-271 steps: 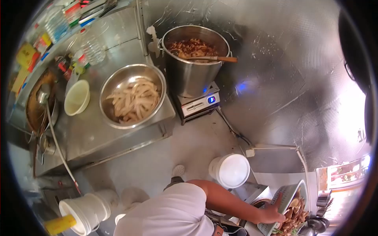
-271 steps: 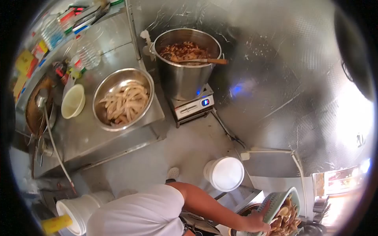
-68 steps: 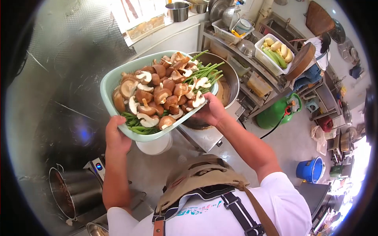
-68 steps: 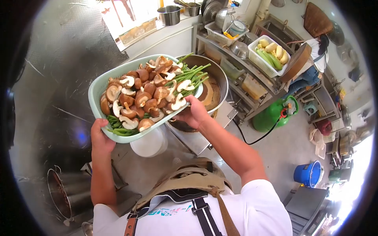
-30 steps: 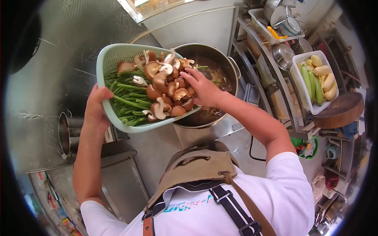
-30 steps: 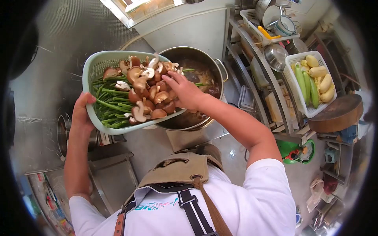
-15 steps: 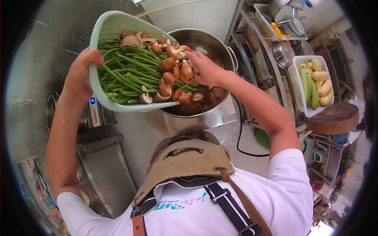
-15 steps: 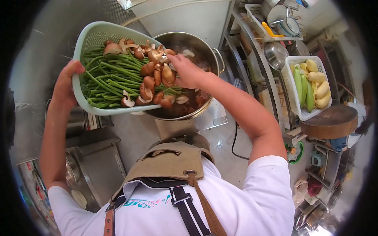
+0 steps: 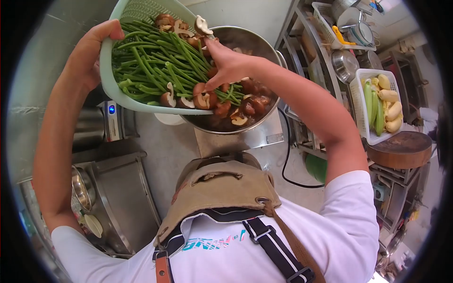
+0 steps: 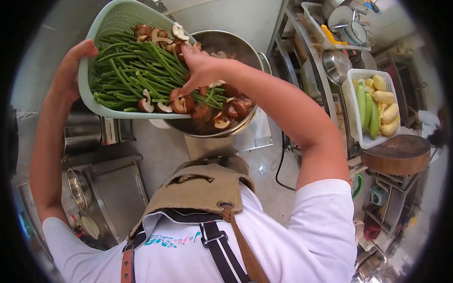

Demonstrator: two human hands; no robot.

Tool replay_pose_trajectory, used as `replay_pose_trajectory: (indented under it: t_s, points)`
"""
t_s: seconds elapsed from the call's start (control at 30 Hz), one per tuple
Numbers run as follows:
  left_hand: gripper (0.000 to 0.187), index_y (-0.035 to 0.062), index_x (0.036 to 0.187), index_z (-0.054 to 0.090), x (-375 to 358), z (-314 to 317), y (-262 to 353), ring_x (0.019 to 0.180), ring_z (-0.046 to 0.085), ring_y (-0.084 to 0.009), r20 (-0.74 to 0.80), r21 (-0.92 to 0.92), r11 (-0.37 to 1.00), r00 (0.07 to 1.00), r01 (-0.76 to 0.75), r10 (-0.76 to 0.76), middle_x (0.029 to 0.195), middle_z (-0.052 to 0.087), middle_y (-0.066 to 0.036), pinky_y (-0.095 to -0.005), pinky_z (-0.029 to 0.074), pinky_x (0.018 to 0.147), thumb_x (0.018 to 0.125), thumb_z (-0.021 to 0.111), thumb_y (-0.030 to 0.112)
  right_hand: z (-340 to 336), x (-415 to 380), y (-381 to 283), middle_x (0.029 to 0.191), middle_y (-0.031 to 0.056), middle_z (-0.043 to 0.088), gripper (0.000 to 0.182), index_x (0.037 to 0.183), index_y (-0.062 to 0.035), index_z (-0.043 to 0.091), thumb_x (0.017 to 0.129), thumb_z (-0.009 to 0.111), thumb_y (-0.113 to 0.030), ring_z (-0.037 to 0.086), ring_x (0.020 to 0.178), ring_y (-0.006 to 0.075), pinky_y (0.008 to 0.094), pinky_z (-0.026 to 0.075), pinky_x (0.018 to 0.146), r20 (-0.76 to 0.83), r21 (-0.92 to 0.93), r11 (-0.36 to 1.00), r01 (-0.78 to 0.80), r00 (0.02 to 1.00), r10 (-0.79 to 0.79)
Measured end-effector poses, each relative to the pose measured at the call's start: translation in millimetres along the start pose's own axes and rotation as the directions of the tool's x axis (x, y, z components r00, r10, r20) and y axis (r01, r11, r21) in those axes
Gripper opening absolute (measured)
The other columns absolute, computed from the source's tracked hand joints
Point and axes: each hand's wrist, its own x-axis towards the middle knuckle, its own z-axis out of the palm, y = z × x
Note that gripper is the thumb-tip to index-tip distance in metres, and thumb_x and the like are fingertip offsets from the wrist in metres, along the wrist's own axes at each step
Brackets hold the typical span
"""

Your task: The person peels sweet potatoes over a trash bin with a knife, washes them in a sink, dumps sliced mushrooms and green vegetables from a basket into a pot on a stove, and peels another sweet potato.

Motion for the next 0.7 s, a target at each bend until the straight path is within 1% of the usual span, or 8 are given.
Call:
replay_pose_trajectory:
  t_s: [0.07, 0.1, 0.2, 0.33, 0.37, 0.47, 0.57, 0.7]
  points:
    - [0.017, 0.0077, 0.088, 0.060, -1, 3, 5, 0.078, 0.057, -0.0153, -0.014, 0.020, 0.999, 0.999, -0.046, 0.046, 0.085, 0.059, -0.003, -0.0306, 0.049, 0.075, 0.076, 0.062, 0.019, 4, 1, -9, 0.148, 0.0408, 0.017, 0.130, 0.149, 0.0061, -0.002, 0.065, 0.086, -0.038, 0.019, 0.144, 0.0441, 0.0469, 0.024, 0.115, -0.080, -0.155, 0.987, -0.035, 0.997, 0.022]
    - [0.016, 0.0086, 0.087, 0.059, 3, 0, 4, 0.077, 0.056, -0.0147, -0.021, 0.023, 0.996, 0.996, -0.089, 0.090, 0.084, 0.057, -0.002, -0.0304, 0.049, 0.074, 0.075, 0.062, 0.019, -1, 1, -14, 0.152, 0.0383, 0.006, 0.141, 0.150, 0.0053, -0.007, 0.061, 0.087, -0.050, 0.006, 0.146, 0.0464, 0.0496, 0.018, 0.117, -0.008, -0.141, 0.988, -0.065, 0.998, 0.065]
    - [0.013, 0.0103, 0.085, 0.056, -2, 6, 9, 0.075, 0.052, -0.0131, -0.040, 0.059, 0.988, 0.989, -0.142, 0.145, 0.081, 0.054, 0.000, -0.0289, 0.046, 0.072, 0.075, 0.061, 0.017, 11, 2, 10, 0.153, 0.0368, 0.007, 0.140, 0.149, 0.0061, -0.005, 0.061, 0.088, -0.049, 0.007, 0.146, 0.0464, 0.0493, 0.019, 0.117, -0.030, -0.049, 0.998, 0.025, 0.999, -0.027]
    - [0.010, 0.0115, 0.080, 0.051, -3, 11, 14, 0.071, 0.049, -0.0114, -0.055, 0.123, 0.975, 0.980, -0.186, 0.194, 0.079, 0.050, 0.002, -0.0271, 0.043, 0.067, 0.075, 0.059, 0.015, 25, -8, 29, 0.150, 0.0350, 0.017, 0.131, 0.148, 0.0086, 0.002, 0.063, 0.088, -0.042, 0.020, 0.142, 0.0433, 0.0417, 0.024, 0.117, -0.011, 0.042, 0.991, 0.123, 0.992, -0.123]
    - [0.014, 0.0094, 0.086, 0.054, 0, 7, 14, 0.075, 0.051, -0.0123, -0.038, 0.135, 0.974, 0.981, -0.181, 0.188, 0.083, 0.053, 0.000, -0.0278, 0.045, 0.071, 0.074, 0.059, 0.015, 25, -15, 28, 0.145, 0.0333, 0.028, 0.123, 0.147, 0.0103, 0.009, 0.065, 0.087, -0.038, 0.029, 0.138, 0.0419, 0.0398, 0.028, 0.114, -0.040, 0.104, 0.982, 0.158, 0.987, -0.154]
    - [0.032, 0.0048, 0.105, 0.057, 19, -16, 17, 0.083, 0.057, -0.0140, 0.027, 0.119, 0.977, 0.984, -0.175, 0.174, 0.094, 0.057, -0.003, -0.0288, 0.049, 0.076, 0.074, 0.057, 0.014, 37, -22, 47, 0.141, 0.0317, 0.035, 0.119, 0.145, 0.0116, 0.012, 0.065, 0.087, -0.033, 0.034, 0.135, 0.0414, 0.0410, 0.031, 0.112, -0.159, 0.030, 0.981, 0.190, 0.970, -0.184]
    - [0.042, 0.0037, 0.119, 0.052, 17, -9, 24, 0.082, 0.056, -0.0140, 0.085, 0.064, 0.976, 0.975, -0.209, 0.203, 0.098, 0.055, -0.004, -0.0285, 0.052, 0.074, 0.079, 0.055, 0.014, 28, -31, 48, 0.139, 0.0309, 0.038, 0.117, 0.146, 0.0091, 0.012, 0.065, 0.087, -0.029, 0.036, 0.133, 0.0410, 0.0410, 0.033, 0.110, -0.075, 0.004, 0.997, 0.072, 0.995, -0.072]
    - [0.045, 0.0025, 0.121, 0.051, -2, 20, 35, 0.084, 0.058, -0.0142, 0.073, 0.137, 0.944, 0.954, -0.300, 0.292, 0.101, 0.056, -0.005, -0.0295, 0.052, 0.077, 0.078, 0.057, 0.012, 12, -37, 39, 0.134, 0.0292, 0.042, 0.109, 0.146, 0.0027, 0.020, 0.064, 0.087, -0.025, 0.043, 0.126, 0.0412, 0.0418, 0.037, 0.105, 0.102, 0.089, 0.996, 0.006, 0.995, -0.015]
